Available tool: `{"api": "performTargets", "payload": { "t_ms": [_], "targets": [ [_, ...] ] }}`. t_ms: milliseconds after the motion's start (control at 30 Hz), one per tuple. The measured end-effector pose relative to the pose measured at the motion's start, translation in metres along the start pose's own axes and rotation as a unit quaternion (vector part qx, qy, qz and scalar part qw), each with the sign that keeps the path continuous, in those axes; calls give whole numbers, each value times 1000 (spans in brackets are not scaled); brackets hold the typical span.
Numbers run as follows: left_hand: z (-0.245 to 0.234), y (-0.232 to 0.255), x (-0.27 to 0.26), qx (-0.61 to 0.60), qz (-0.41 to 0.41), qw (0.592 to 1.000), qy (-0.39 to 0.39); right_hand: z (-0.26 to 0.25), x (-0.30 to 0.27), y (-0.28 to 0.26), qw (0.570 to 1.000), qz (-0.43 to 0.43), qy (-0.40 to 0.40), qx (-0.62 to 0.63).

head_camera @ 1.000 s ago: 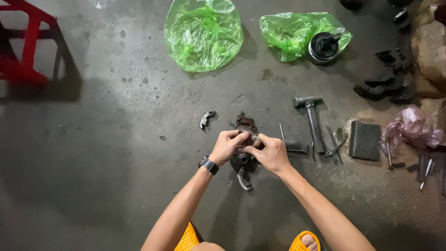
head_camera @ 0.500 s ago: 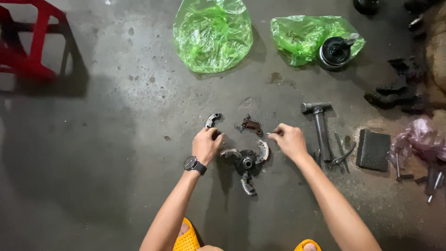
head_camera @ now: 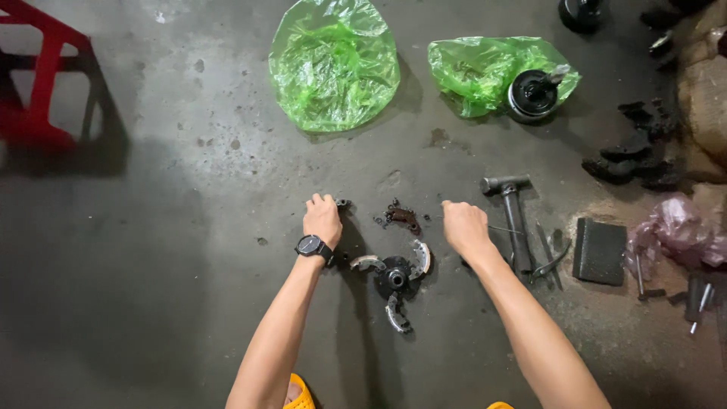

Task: The person sits on the floor and disassembles a mechanical part using a hammer and pliers. They remove small components and separate the main housing into pieces, placing the parts on the floor.

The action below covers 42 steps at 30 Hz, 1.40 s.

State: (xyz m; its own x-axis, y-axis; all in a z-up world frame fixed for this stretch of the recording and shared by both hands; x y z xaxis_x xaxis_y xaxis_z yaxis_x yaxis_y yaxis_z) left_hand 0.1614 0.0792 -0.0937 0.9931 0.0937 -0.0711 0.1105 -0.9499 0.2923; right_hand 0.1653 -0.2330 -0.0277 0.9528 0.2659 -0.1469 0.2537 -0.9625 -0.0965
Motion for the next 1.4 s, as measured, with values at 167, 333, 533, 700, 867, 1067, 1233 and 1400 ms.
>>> {"api": "performTargets", "payload": {
  "t_ms": [167,333,533,700,867,1067,1233,1400],
  "targets": [
    [4,-12,-6,-311,-120,942,-40,-72,-14,-8,979,101,-18,177],
    [-15,50,-34,-749,-113,621,-203,-88,-17,-49,969,33,22,246],
    [-29,77,-53,-807,-99,533,-234,-147,-41,-109,947,-98,128,278],
    [-23,86,-60,-822,-103,507,-240,-147,-51,-116,957,-123,154,215],
    [-43,93,-70,-736,-124,639,-186,-136,-53,-124,973,-123,123,152],
    [-48,84,-72,-670,-157,711,-144,-123,-58,-118,954,-125,102,251],
    [-50,84,-78,-633,-129,751,-138,-105,-64,-123,964,-128,85,215],
    [-28,73,-83,-674,-174,693,-186,-123,-67,-120,955,-115,81,261]
  ]
}}
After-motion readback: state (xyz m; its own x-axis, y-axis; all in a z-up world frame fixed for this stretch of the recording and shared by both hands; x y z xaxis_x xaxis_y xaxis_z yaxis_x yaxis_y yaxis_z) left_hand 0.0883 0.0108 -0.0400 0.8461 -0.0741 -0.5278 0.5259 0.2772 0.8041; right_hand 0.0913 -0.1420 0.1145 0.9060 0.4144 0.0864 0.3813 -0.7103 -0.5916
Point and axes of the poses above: each hand's wrist, its own x-axis towards the middle knuckle, its own z-axis out of the palm, y = z × x, the point moved 9 cm from there along x, towards the middle knuckle, and after that the axes turned 3 degrees about -z, right-handed, at the moved point
